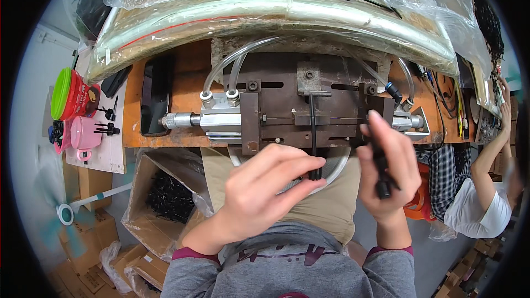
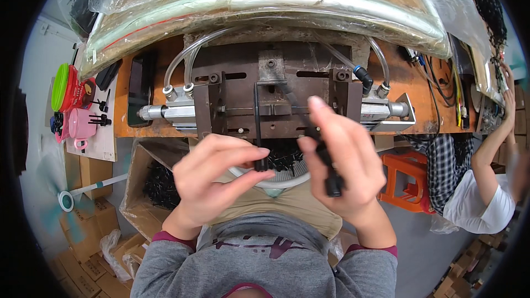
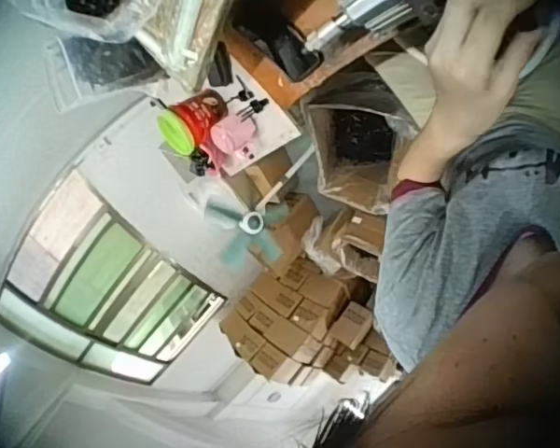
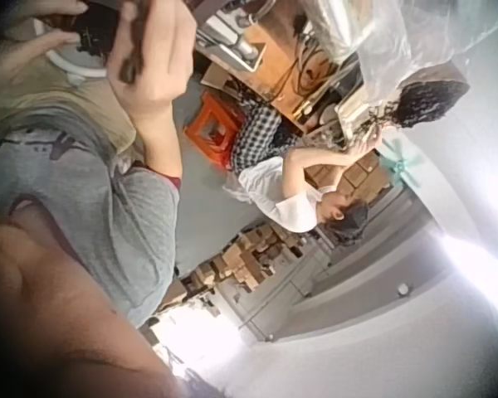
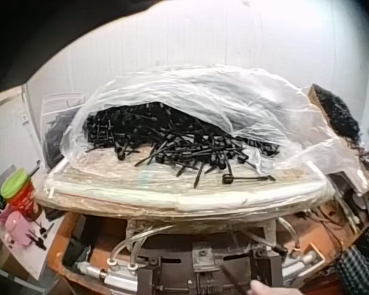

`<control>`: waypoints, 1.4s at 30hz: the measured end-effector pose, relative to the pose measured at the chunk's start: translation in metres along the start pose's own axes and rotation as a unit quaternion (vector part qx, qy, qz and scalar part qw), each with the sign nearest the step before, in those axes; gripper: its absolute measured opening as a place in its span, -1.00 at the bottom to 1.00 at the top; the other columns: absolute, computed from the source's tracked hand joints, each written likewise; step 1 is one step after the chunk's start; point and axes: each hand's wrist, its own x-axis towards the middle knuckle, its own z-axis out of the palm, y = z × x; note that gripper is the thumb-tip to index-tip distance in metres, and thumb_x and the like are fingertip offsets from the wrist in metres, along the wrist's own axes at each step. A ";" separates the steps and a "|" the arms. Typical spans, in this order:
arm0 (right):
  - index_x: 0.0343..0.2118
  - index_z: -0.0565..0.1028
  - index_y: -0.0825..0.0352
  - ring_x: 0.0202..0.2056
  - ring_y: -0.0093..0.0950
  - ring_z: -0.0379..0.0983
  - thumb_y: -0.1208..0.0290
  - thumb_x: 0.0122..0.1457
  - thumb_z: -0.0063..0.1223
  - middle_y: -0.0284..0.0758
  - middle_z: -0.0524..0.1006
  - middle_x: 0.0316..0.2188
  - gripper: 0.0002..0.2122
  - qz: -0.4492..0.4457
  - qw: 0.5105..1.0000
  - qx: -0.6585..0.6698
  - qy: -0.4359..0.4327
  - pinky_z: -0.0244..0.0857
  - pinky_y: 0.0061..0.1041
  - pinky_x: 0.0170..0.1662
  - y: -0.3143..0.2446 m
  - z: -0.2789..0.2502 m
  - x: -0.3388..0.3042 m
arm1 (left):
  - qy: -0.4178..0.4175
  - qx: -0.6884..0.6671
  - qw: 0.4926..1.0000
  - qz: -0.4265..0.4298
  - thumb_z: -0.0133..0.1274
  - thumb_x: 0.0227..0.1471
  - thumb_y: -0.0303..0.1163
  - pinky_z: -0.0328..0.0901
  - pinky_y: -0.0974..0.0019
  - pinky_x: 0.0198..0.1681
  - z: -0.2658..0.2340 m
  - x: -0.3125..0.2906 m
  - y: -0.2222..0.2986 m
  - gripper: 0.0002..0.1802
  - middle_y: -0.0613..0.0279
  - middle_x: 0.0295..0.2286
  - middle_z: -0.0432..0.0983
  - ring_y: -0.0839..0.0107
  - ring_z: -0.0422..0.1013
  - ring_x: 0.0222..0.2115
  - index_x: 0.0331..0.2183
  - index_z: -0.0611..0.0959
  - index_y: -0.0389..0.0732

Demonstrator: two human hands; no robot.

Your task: Using a pneumatic machine to assemble small black components.

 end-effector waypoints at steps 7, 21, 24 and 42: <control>-0.04 0.48 0.55 -0.30 -0.41 0.55 0.71 0.01 0.17 -0.09 0.57 -0.19 -0.62 0.154 0.988 0.023 0.003 0.45 -0.51 -0.23 -0.009 -0.008 -0.016 | -0.005 0.243 0.967 0.079 0.31 -0.35 -0.52 0.41 0.37 -0.37 0.033 -0.013 -0.022 -0.65 0.04 -0.10 0.54 0.34 0.52 -0.42 -0.35 0.68 -0.32; -0.03 0.47 0.56 -0.39 -0.42 0.52 0.73 -0.07 0.21 -0.12 0.59 -0.20 -0.55 0.124 0.991 -0.039 -0.012 0.43 -0.52 -0.30 -0.010 -0.002 -0.034 | -0.049 0.320 0.944 0.068 0.29 -0.30 -0.48 0.35 0.45 -0.49 0.033 -0.002 -0.018 -0.70 0.08 -0.11 0.56 0.44 0.48 -0.59 -0.37 0.68 -0.28; -0.03 0.47 0.56 -0.41 -0.41 0.52 0.74 -0.08 0.22 -0.12 0.59 -0.23 -0.54 0.107 0.993 -0.049 -0.003 0.44 -0.49 -0.33 -0.010 0.003 -0.037 | -0.048 0.276 0.958 0.062 0.33 -0.27 -0.45 0.37 0.44 -0.47 0.030 -0.002 -0.018 -0.66 0.09 -0.14 0.58 0.40 0.51 -0.54 -0.32 0.68 -0.28; -0.09 0.55 0.44 -0.47 -0.49 0.53 0.76 -0.05 0.22 -0.22 0.59 -0.44 -0.62 0.196 0.974 0.113 -0.016 0.42 -0.58 -0.38 -0.013 0.014 -0.046 | -0.032 0.113 0.989 0.090 0.35 -0.36 -0.56 0.42 0.33 -0.38 0.013 -0.010 -0.014 -0.58 0.05 -0.26 0.58 0.29 0.54 -0.35 -0.29 0.70 -0.32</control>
